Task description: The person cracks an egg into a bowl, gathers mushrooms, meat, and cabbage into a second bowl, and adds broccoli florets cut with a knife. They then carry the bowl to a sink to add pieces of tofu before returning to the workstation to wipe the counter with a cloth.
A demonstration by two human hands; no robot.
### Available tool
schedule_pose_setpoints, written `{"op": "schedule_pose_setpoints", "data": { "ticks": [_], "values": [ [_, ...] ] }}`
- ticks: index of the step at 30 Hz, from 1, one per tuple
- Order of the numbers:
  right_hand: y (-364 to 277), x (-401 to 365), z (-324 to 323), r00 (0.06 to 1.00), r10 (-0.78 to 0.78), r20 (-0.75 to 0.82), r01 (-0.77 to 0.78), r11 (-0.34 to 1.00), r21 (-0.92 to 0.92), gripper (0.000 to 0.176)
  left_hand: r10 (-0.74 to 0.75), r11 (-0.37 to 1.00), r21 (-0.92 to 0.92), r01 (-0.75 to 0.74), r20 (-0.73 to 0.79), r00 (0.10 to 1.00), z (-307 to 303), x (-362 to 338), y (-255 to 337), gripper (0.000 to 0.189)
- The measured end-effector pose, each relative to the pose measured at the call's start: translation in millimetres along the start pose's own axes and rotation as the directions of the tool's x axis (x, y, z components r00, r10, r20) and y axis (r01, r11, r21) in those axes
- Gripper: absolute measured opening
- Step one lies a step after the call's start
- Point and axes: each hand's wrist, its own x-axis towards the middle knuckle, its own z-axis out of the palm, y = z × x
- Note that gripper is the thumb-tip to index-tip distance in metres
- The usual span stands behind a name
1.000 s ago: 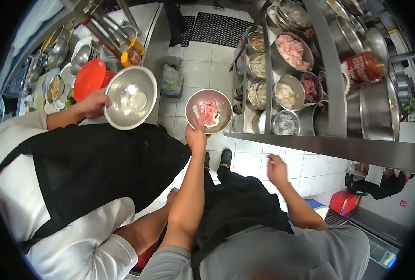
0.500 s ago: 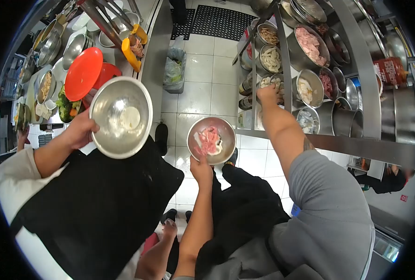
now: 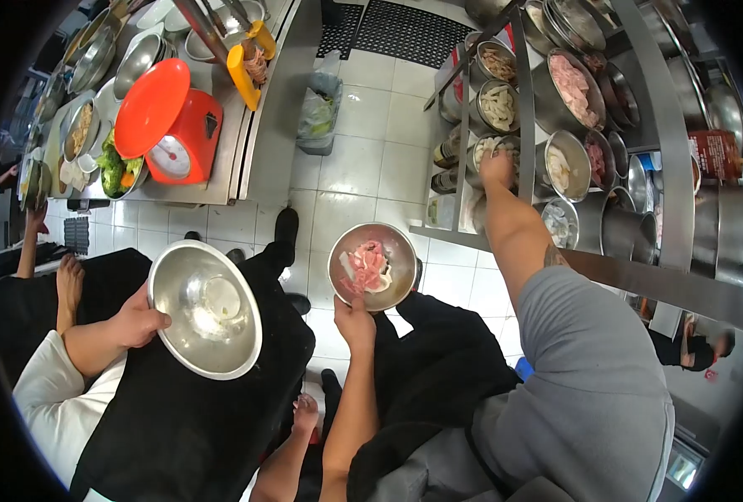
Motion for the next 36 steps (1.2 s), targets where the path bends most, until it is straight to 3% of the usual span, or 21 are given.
{"op": "schedule_pose_setpoints", "data": {
  "ticks": [3, 6, 8, 9, 12, 16, 19, 22, 24, 26, 27, 28, 30, 32, 33, 36],
  "values": [
    [14.5, 18.1, 35.5, 0.994, -0.039, -0.097, 0.032, 0.997, -0.077, 0.041, -0.015, 0.999, 0.035, 0.016, -0.014, 1.000, 0.5, -4.4, 0.1, 0.029],
    [16.9, 31.3, 39.5, 1.000, -0.010, 0.009, 0.011, 0.996, -0.085, 0.043, -0.023, 0.998, 0.059, 0.024, -0.025, 0.999, 0.4, -10.5, 2.8, 0.029],
    [17.1, 36.8, 33.7, 1.000, 0.005, -0.012, -0.006, 0.998, -0.060, 0.047, -0.073, 0.997, 0.016, 0.073, -0.037, 0.997, 1.5, -11.7, 1.7, 0.029],
    [14.4, 33.4, 28.8, 1.000, 0.017, -0.022, -0.018, 0.999, -0.047, 0.050, -0.085, 0.996, 0.031, 0.086, -0.032, 0.996, 1.5, -21.5, 40.8, 0.030],
    [-4.9, 11.6, -6.9, 0.998, 0.071, -0.003, -0.070, 0.996, 0.046, 0.054, -0.104, 0.995, 0.004, 0.104, -0.047, 0.993, 2.3, -20.0, 31.1, 0.030],
    [1.2, 18.4, 8.4, 0.990, -0.040, -0.136, 0.035, 0.999, -0.037, 0.059, -0.136, 0.991, -0.012, 0.136, -0.050, 0.989, 4.6, -14.0, 21.1, 0.031],
    [1.2, 20.7, 4.8, 0.978, 0.006, -0.208, 0.029, 0.986, 0.164, 0.058, -0.020, 0.997, 0.069, 0.027, -0.093, 0.995, 8.5, -15.8, 36.5, 0.031],
    [-17.5, 11.7, 8.2, 0.958, 0.133, -0.254, -0.022, 0.917, 0.399, 0.054, 0.134, 0.985, 0.127, -0.120, -0.103, 0.986, 13.4, 4.5, 9.2, 0.028],
    [-37.4, -15.2, 28.9, 0.952, -0.016, -0.306, 0.150, 0.894, 0.422, 0.042, 0.056, 0.994, 0.100, -0.046, -0.093, 0.994, 22.6, 22.2, 1.4, 0.028],
    [-59.1, -73.0, 29.6, 0.953, -0.205, -0.225, 0.298, 0.779, 0.552, 0.036, -0.028, 0.992, 0.122, 0.035, -0.061, 0.998, 33.1, 39.3, 1.2, 0.032],
    [-55.6, -85.4, 50.8, 0.962, -0.263, -0.075, 0.254, 0.757, 0.602, 0.034, -0.038, 0.990, 0.133, 0.044, -0.050, 0.998, 38.1, 47.5, 4.6, 0.032],
    [-65.5, -134.7, 19.2, 0.923, -0.382, 0.043, 0.259, 0.700, 0.666, 0.033, -0.048, 0.988, 0.146, 0.054, -0.040, 0.998, 42.8, 54.0, 7.0, 0.032],
    [-62.6, -184.8, 19.9, 0.760, -0.614, 0.212, 0.326, 0.643, 0.693, 0.026, -0.084, 0.987, 0.137, 0.084, -0.004, 0.996, 48.0, 58.8, 15.5, 0.032],
    [-60.2, -223.1, -8.5, 0.608, -0.767, 0.206, 0.440, 0.541, 0.716, 0.024, -0.127, 0.988, 0.087, 0.124, 0.037, 0.991, 46.7, 54.3, 29.3, 0.032],
    [-56.3, -226.7, -15.0, 0.621, -0.752, 0.222, 0.414, 0.555, 0.721, 0.024, -0.037, 0.996, 0.077, 0.035, 0.015, 0.999, 45.7, 54.1, 26.1, 0.032],
    [-35.8, -228.7, -33.2, 0.633, -0.728, 0.261, 0.334, 0.562, 0.757, 0.021, -0.145, 0.988, -0.042, 0.146, 0.018, 0.989, 33.4, 32.7, 18.1, 0.034]
  ]
}}
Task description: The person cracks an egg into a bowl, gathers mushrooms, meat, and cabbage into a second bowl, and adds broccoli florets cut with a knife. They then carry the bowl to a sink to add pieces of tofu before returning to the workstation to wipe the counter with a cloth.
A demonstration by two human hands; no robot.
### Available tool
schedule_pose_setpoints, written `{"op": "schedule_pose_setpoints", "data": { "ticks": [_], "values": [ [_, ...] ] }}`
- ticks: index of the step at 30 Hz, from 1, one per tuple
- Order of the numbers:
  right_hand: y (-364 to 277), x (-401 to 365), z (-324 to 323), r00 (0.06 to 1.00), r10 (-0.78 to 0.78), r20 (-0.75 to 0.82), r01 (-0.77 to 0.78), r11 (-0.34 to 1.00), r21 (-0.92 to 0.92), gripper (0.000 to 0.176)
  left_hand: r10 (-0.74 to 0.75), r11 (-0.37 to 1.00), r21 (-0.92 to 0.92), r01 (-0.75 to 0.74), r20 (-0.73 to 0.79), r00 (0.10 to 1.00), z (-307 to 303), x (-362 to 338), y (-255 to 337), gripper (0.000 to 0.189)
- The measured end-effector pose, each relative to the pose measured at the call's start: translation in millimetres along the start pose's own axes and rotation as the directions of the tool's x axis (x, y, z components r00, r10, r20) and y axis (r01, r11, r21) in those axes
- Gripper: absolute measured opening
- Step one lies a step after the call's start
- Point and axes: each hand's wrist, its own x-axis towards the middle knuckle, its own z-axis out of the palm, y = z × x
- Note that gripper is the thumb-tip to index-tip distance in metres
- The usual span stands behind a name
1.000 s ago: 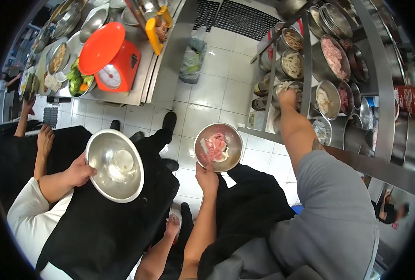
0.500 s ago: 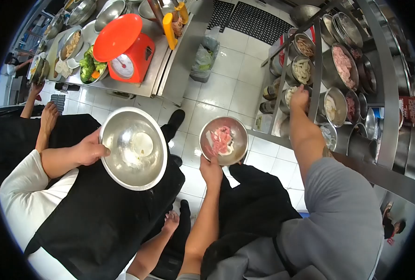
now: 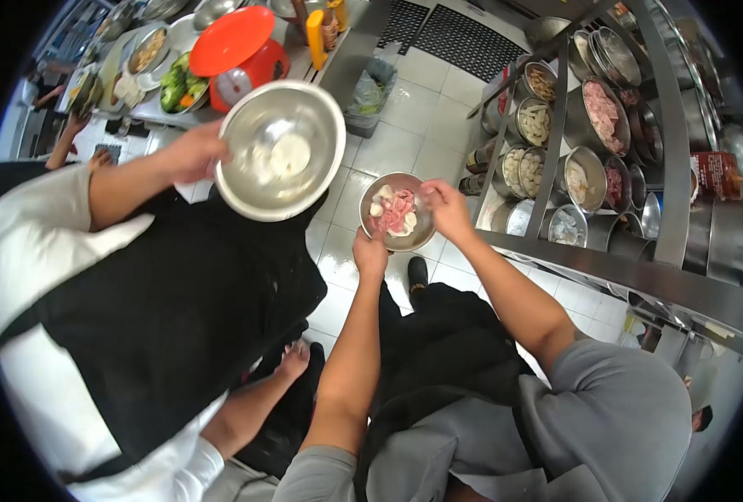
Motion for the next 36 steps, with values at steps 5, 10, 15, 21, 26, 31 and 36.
{"op": "schedule_pose_setpoints", "data": {
  "ticks": [5, 10, 15, 21, 26, 31, 36],
  "values": [
    [13.4, -40.5, -23.2, 0.996, -0.086, 0.003, 0.087, 0.995, -0.043, 0.017, 0.135, 0.989, 0.072, -0.131, -0.064, 0.989, -31.4, -54.4, -55.8, 0.041],
    [104.9, -82.4, -36.7, 0.988, -0.036, 0.149, 0.097, 0.901, -0.423, 0.013, 0.010, 0.990, -0.138, -0.030, -0.140, 0.990, -67.8, -134.8, -124.2, 0.042],
    [170.9, -136.7, -102.1, 0.920, -0.305, -0.247, 0.068, 0.744, -0.664, 0.014, -0.048, 0.990, -0.141, 0.019, -0.201, 0.978, -120.7, -214.6, -181.1, 0.038],
    [212.9, -146.9, -147.6, 0.935, -0.211, -0.283, -0.043, 0.727, -0.685, 0.013, -0.158, 0.972, -0.217, 0.089, -0.323, 0.933, -180.4, -262.8, -235.0, 0.039],
    [282.7, -94.4, -227.7, 0.980, -0.162, -0.114, -0.008, 0.541, -0.841, 0.027, -0.180, 0.959, -0.273, 0.072, -0.394, 0.901, -197.5, -271.8, -210.5, 0.037],
    [275.9, -8.3, -239.7, 0.996, -0.040, -0.073, -0.039, 0.556, -0.831, 0.028, -0.163, 0.919, -0.392, -0.043, -0.478, 0.863, -209.2, -266.0, -207.9, 0.030],
    [284.2, 66.2, -234.1, 0.981, 0.110, -0.157, -0.192, 0.538, -0.821, 0.029, -0.162, 0.942, -0.333, -0.042, -0.559, 0.813, -210.1, -264.7, -216.0, 0.033]
  ]
}}
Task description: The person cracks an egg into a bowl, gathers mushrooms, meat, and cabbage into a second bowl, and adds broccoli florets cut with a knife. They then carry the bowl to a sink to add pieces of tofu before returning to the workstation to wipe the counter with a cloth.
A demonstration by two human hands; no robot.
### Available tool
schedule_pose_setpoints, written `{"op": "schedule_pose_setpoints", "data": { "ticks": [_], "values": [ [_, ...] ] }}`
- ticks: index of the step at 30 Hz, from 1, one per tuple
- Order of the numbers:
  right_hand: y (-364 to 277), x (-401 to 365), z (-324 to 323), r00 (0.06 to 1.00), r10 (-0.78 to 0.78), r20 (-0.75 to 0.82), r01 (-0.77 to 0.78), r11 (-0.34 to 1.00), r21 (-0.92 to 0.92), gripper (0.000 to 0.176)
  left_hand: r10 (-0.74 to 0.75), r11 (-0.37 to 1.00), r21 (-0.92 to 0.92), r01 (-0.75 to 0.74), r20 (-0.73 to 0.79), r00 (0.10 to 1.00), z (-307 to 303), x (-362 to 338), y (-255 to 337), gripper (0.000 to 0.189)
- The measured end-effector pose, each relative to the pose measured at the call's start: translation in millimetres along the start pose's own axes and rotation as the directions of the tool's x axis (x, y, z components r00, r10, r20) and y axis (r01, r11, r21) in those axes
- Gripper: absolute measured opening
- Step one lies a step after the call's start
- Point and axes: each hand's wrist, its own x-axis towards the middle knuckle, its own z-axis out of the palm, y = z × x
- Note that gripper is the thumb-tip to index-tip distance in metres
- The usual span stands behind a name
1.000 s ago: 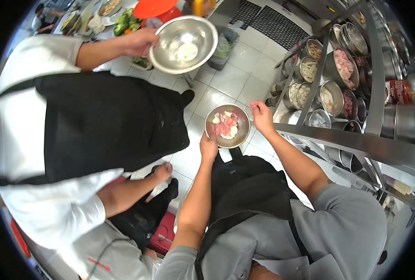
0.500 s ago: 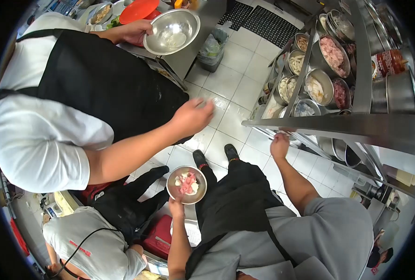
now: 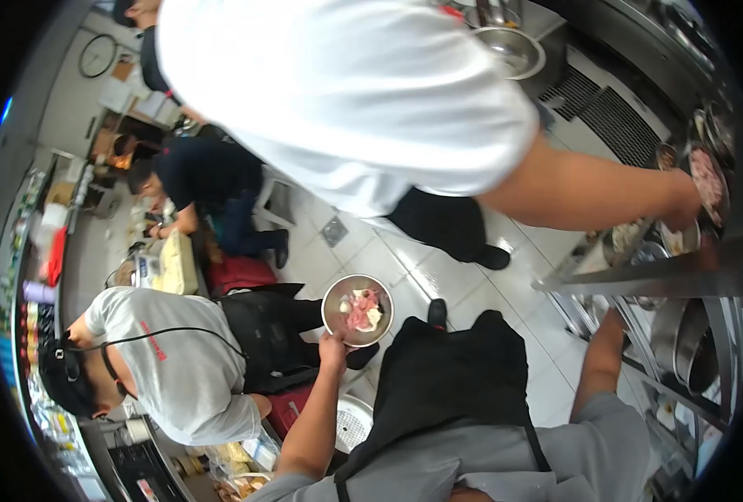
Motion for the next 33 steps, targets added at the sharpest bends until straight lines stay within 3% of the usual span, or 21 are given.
{"op": "schedule_pose_setpoints", "data": {
  "ticks": [6, 7, 11, 14, 17, 23, 28, 29, 30, 31, 32, 33],
  "values": [
    [3.4, 31.7, 31.6, 0.998, 0.047, 0.052, -0.045, 0.998, -0.038, 0.029, 0.089, 0.988, -0.124, -0.096, -0.062, 0.994, 24.1, -8.8, -18.3, 0.032],
    [4.5, 32.1, 34.8, 0.997, 0.050, 0.054, -0.047, 0.998, -0.044, 0.029, 0.071, 0.994, -0.083, -0.075, -0.047, 0.996, 20.0, -5.2, -23.3, 0.032],
    [2.6, 37.9, 38.4, 0.996, 0.062, 0.070, -0.057, 0.997, -0.060, 0.030, 0.048, 0.979, -0.194, -0.058, -0.053, 0.997, 27.4, -19.2, -14.5, 0.028],
    [6.4, 33.3, 45.0, 0.993, 0.072, 0.094, -0.064, 0.994, -0.085, 0.030, 0.036, 0.994, -0.098, -0.038, -0.023, 0.999, 22.3, -29.0, -4.3, 0.029],
    [10.0, 29.8, 47.2, 0.991, 0.082, 0.109, -0.073, 0.993, -0.089, 0.031, 0.034, 0.993, -0.114, -0.037, -0.031, 0.999, 25.4, -32.4, -4.0, 0.028],
    [21.4, 4.5, 58.7, 0.985, 0.081, 0.153, -0.071, 0.995, -0.069, 0.032, 0.055, 0.987, -0.148, -0.059, -0.031, 0.998, 34.6, -37.8, 9.1, 0.025],
    [57.3, -73.4, 81.3, 0.979, 0.036, 0.199, -0.015, 0.994, -0.107, 0.033, 0.053, 0.985, -0.167, -0.055, -0.015, 0.998, 33.5, -20.7, -13.6, 0.027],
    [65.3, -96.9, 85.9, 0.996, -0.018, 0.088, 0.031, 0.988, -0.150, 0.033, 0.051, 0.985, -0.164, -0.052, -0.011, 0.999, 31.7, -17.4, -16.6, 0.028],
    [61.4, -123.9, 77.4, 0.987, -0.035, -0.160, 0.005, 0.983, -0.183, 0.030, 0.056, 0.985, -0.163, -0.056, -0.006, 0.998, 31.2, -7.5, -17.3, 0.029],
    [90.3, -126.2, 126.0, 0.787, -0.115, -0.607, 0.081, 0.993, -0.084, 0.028, 0.063, 0.982, -0.180, -0.063, -0.010, 0.998, 26.8, 2.6, -23.8, 0.029],
    [96.0, -147.0, 130.3, 0.971, -0.020, -0.237, 0.048, 0.993, 0.111, 0.029, 0.038, 0.980, -0.197, -0.043, -0.026, 0.999, 22.8, 7.0, -23.7, 0.029],
    [74.1, -177.5, 115.9, 1.000, 0.014, 0.009, -0.016, 0.974, 0.225, 0.029, 0.027, 0.979, -0.200, -0.033, -0.036, 0.999, 17.3, 12.0, -22.7, 0.028]
  ]
}}
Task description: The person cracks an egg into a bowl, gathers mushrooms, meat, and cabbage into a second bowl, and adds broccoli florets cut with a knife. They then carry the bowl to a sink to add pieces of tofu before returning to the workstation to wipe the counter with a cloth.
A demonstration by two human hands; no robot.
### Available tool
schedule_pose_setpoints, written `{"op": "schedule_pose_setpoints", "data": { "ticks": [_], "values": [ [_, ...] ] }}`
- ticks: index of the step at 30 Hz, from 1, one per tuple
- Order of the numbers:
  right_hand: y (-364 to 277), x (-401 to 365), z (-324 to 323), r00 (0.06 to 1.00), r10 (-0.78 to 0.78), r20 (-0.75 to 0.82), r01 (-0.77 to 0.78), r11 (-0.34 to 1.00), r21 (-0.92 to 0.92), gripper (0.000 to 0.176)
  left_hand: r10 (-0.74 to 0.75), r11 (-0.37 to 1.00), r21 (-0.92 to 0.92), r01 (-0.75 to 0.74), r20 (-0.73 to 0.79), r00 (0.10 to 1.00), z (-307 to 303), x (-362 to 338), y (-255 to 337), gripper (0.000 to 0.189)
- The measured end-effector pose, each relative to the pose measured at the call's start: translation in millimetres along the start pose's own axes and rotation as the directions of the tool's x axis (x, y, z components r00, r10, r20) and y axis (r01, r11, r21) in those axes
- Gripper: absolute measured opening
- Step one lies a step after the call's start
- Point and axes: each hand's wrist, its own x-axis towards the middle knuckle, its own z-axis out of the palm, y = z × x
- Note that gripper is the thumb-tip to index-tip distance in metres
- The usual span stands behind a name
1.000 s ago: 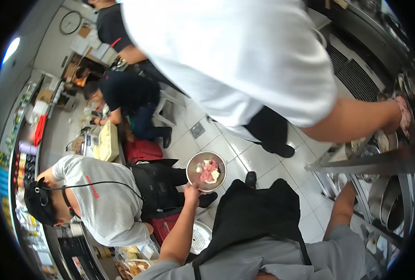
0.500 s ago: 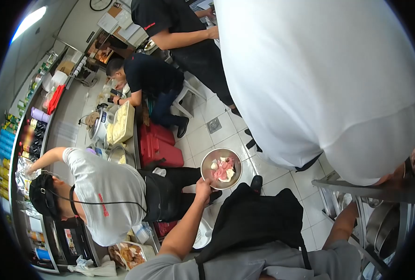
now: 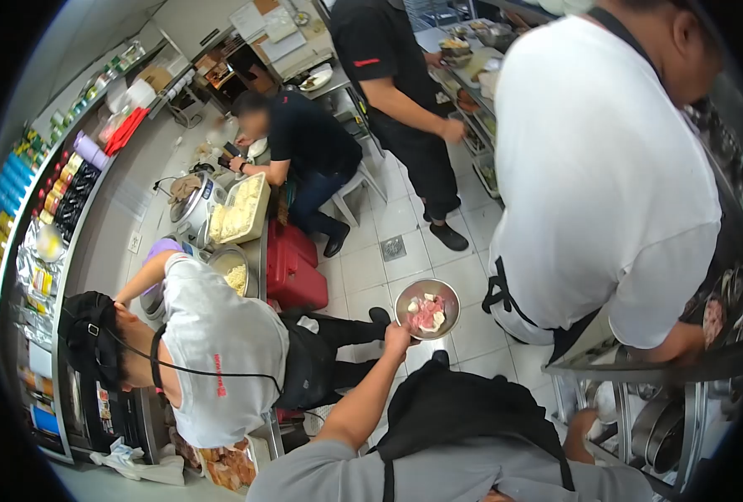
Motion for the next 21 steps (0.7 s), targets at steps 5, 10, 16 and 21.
{"op": "schedule_pose_setpoints", "data": {
  "ticks": [5, 10, 16, 21],
  "values": [
    [-190.1, -96.4, -6.1, 0.930, -0.353, 0.101, 0.325, 0.920, 0.218, 0.029, 0.004, 0.999, -0.045, -0.008, -0.086, 0.996, -31.5, 45.1, 6.0, 0.045],
    [-413.2, -141.2, -40.7, 0.763, -0.644, 0.057, 0.590, 0.730, 0.345, 0.029, -0.061, 0.994, -0.102, 0.048, -0.131, 0.989, -60.4, 102.5, 36.7, 0.046],
    [-626.1, -144.4, -72.8, 0.614, -0.789, -0.017, 0.744, 0.571, 0.346, 0.029, -0.102, 0.979, -0.193, 0.072, -0.147, 0.984, -76.4, 186.3, 70.9, 0.034],
    [-756.5, -113.4, -79.4, 0.589, -0.806, -0.054, 0.783, 0.553, 0.284, 0.029, -0.130, 0.986, -0.133, 0.099, -0.248, 0.960, -96.0, 268.7, 115.1, 0.031]
  ]
}}
